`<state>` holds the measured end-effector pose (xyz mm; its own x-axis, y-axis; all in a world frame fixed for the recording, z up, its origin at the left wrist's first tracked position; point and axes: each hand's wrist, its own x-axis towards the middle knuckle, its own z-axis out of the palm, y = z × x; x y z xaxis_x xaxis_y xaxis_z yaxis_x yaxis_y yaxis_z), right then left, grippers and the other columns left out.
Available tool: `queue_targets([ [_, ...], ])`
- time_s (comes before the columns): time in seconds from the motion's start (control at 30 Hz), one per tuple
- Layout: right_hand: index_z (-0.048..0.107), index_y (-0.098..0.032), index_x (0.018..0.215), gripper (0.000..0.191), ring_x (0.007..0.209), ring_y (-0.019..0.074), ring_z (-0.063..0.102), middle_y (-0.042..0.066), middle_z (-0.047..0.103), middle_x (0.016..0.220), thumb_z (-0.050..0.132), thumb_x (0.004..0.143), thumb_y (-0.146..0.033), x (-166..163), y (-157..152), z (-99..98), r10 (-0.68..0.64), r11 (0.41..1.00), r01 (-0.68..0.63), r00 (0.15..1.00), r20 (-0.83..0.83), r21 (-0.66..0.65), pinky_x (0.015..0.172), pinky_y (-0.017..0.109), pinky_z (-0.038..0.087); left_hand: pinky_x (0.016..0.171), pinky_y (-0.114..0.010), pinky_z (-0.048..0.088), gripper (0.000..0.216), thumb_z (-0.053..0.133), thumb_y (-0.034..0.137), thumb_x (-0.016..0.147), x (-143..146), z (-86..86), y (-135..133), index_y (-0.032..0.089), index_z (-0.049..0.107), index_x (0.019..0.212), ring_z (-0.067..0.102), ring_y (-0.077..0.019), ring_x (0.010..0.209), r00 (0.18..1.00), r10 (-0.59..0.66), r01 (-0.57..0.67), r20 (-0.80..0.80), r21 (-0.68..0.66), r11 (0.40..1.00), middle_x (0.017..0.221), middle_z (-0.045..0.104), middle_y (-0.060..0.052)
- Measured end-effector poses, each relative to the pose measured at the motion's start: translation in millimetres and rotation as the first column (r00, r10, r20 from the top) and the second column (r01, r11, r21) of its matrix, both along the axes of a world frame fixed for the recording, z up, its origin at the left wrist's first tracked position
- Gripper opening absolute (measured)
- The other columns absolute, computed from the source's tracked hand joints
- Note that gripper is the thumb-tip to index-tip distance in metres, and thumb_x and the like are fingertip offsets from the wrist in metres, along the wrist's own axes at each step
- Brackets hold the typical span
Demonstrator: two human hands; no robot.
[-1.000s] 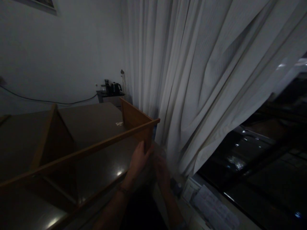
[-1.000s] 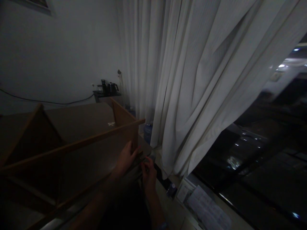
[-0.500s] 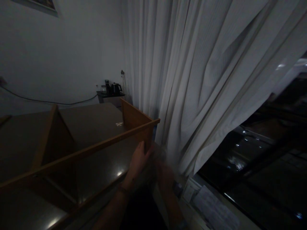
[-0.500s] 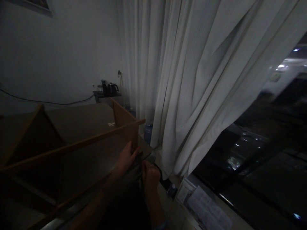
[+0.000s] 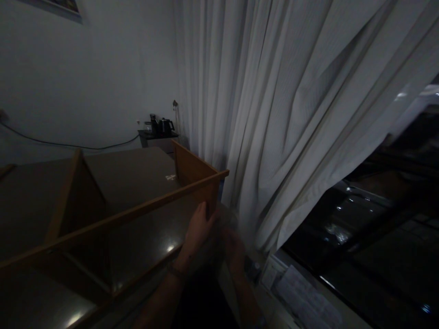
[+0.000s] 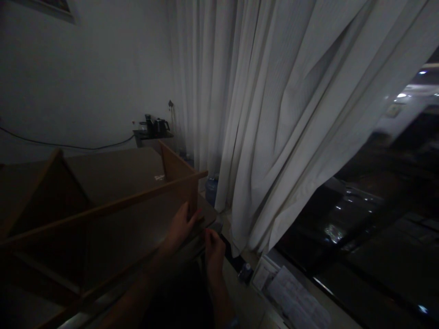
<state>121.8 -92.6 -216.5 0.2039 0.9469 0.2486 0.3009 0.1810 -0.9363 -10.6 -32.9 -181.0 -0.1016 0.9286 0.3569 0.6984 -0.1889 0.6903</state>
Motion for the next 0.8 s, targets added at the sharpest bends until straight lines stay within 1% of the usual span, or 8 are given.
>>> queue_targets([
  [0.13,0.072,-0.018,0.099,0.04,0.09,0.0232,0.065,0.01,0.073,0.097,0.043,0.094,-0.044,3.6,3.8,-7.0,-0.06,0.99,0.032,0.976,0.208,0.135,0.085,0.035,0.048,0.099,-0.041,0.045,0.058,0.044,0.056,0.09,0.0,-0.1,0.0,0.013,0.047,0.129,0.056,-0.0286,0.118,1.0,-0.007,0.007,0.016,0.011,1.0,0.127,0.057,-0.017],
  [0.23,0.072,-0.021,0.103,0.039,0.092,0.0232,0.063,0.01,0.072,0.098,0.039,0.096,-0.04,5.6,5.6,-11.9,-0.045,0.977,-0.03,0.938,0.344,0.21,0.088,0.038,0.046,0.096,-0.042,0.046,0.055,0.045,0.055,0.089,0.1,-0.3,0.1,0.015,0.048,0.127,0.057,-0.0287,0.115,1.0,-0.006,0.006,0.023,0.014,1.0,0.126,0.058,-0.016],
  [0.3,0.069,-0.021,0.111,0.038,0.098,0.0228,0.063,0.011,0.071,0.105,0.038,0.096,-0.038,4.9,6.0,-13.4,-0.023,0.976,-0.05,0.945,0.327,0.212,0.091,0.038,0.045,0.096,-0.042,0.046,0.054,0.045,0.055,0.089,0.2,0.2,0.1,0.015,0.049,0.126,0.058,-0.0279,0.114,0.999,-0.012,0.011,0.03,0.016,1.0,0.125,0.058,-0.016],
  [0.4,0.063,-0.017,0.121,0.04,0.106,0.022,0.062,0.012,0.067,0.117,0.043,0.095,-0.04,1.5,5.8,-12.0,-0.051,0.983,0.021,0.986,0.161,0.183,0.092,0.035,0.047,0.097,-0.041,0.046,0.055,0.046,0.054,0.09,0.3,2.0,-0.5,0.014,0.048,0.127,0.057,-0.0277,0.115,0.999,-0.009,0.009,0.037,0.018,1.0,0.126,0.058,-0.017],
  [0.53,0.068,-0.014,0.107,0.037,0.092,0.0208,0.068,0.012,0.072,0.103,0.049,0.091,-0.042,0.7,5.9,-7.2,-0.052,0.995,0.051,0.999,0.003,0.091,0.081,0.03,0.051,0.095,-0.04,0.047,0.053,0.045,0.054,0.09,0.4,4.6,-1.7,0.015,0.05,0.125,0.059,-0.0271,0.113,0.999,-0.021,0.021,0.029,0.01,1.0,0.122,0.06,-0.015],
  [0.6,0.072,-0.016,0.101,0.035,0.09,0.021,0.068,0.01,0.073,0.099,0.051,0.09,-0.042,3.1,6.4,-6.2,-0.034,0.996,0.032,0.999,0.015,0.081,0.082,0.031,0.052,0.097,-0.04,0.046,0.055,0.045,0.054,0.09,0.5,4.7,-2.1,0.014,0.049,0.126,0.058,-0.0274,0.115,1.0,-0.01,0.01,0.026,-0.001,1.0,0.125,0.059,-0.016],
  [0.73,0.074,-0.02,0.103,0.035,0.092,0.0236,0.067,0.01,0.074,0.099,0.049,0.09,-0.041,7.2,6.2,-8.0,-0.023,0.991,0.001,0.986,0.166,0.133,0.088,0.038,0.049,0.1,-0.042,0.044,0.058,0.045,0.055,0.089,0.5,2.4,-1.6,0.013,0.047,0.13,0.055,-0.0279,0.12,1.0,-0.003,0.003,0.029,-0.009,1.0,0.13,0.056,-0.017],
  [0.8,0.074,-0.02,0.103,0.035,0.092,0.0239,0.066,0.01,0.074,0.099,0.05,0.089,-0.041,6.4,4.7,-9.6,-0.021,0.991,-0.002,0.986,0.167,0.137,0.088,0.039,0.049,0.101,-0.042,0.043,0.059,0.045,0.055,0.09,0.4,0.8,-0.9,0.013,0.047,0.13,0.055,-0.0279,0.12,1.0,-0.004,0.004,0.03,-0.002,1.0,0.131,0.056,-0.018],
])
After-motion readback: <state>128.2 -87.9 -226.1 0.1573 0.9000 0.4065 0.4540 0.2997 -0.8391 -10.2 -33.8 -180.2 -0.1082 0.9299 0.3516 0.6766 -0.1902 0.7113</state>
